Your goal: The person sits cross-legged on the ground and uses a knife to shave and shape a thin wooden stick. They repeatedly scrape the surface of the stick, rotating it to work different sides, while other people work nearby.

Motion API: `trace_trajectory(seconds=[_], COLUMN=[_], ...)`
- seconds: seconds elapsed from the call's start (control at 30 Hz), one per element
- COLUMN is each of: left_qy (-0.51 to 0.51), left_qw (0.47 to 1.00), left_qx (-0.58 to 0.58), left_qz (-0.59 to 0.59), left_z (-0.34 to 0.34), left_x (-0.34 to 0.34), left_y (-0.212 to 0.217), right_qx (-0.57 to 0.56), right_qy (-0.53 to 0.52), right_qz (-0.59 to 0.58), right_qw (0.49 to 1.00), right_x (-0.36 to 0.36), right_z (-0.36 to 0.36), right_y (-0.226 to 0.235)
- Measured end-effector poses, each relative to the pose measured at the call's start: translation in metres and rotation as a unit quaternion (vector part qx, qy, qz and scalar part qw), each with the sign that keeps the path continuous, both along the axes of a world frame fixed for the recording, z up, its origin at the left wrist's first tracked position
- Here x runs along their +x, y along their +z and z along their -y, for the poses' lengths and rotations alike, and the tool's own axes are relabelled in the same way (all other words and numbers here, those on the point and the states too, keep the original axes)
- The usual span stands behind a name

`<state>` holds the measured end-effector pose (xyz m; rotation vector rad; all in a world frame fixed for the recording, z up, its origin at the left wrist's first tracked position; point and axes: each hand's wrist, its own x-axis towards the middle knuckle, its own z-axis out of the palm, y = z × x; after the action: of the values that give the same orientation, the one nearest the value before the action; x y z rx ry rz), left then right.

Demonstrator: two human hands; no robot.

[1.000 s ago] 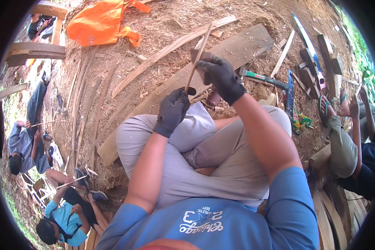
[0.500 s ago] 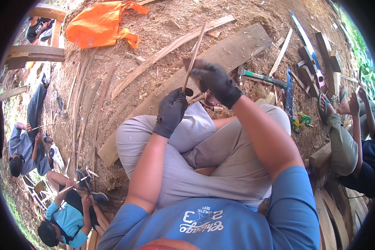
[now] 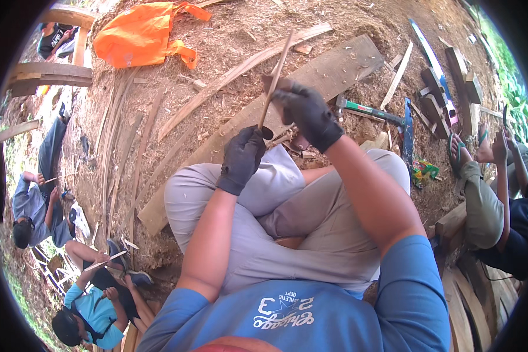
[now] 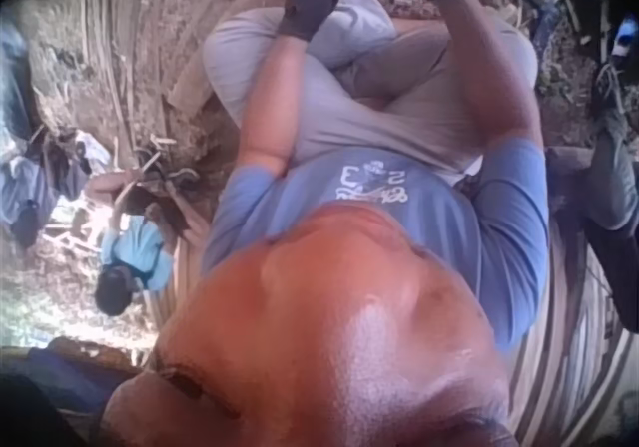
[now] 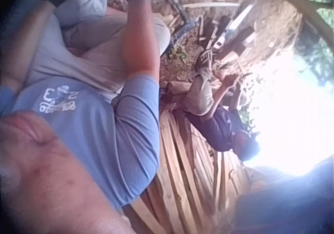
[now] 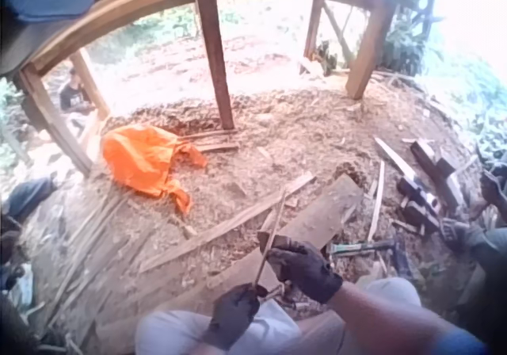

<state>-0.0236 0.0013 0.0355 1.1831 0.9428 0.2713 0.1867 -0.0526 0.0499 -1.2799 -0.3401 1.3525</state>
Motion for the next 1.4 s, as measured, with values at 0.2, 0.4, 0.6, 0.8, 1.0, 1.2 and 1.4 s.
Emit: trace_trajectory(seconds=[0.2,0.4,0.6,0.8,1.0,1.2,1.4], left_qy=[-0.03,-0.011,-0.02,-0.027,-0.044,-0.08,-0.048], left_qw=[0.993,0.998,0.997,0.998,0.996,0.949,0.937], left_qx=[0.095,0.044,0.059,0.042,0.048,0.277,0.311], left_qz=[-0.063,-0.033,-0.051,-0.031,-0.064,-0.129,-0.153], left_z=[-0.003,0.003,-0.001,-0.003,-0.003,0.005,0.008], left_x=[-0.006,-0.003,-0.001,-0.004,-0.01,-0.011,-0.003], left_y=[-0.007,0.003,0.003,0.003,-0.004,-0.025,-0.007], right_qx=[-0.053,0.006,-0.004,0.004,-0.126,-0.08,-0.079], right_qy=[0.159,0.031,-0.041,0.015,0.171,0.087,0.075], right_qz=[0.069,0.006,0.033,0.011,0.075,0.02,0.039], right_qw=[0.983,0.999,0.999,1.0,0.974,0.993,0.993], right_x=[-0.028,-0.019,0.006,-0.013,-0.028,-0.025,-0.027], right_z=[0.009,0.006,-0.005,0.005,0.015,0.015,0.018], right_y=[0.002,0.02,0.02,0.022,-0.01,-0.01,-0.011])
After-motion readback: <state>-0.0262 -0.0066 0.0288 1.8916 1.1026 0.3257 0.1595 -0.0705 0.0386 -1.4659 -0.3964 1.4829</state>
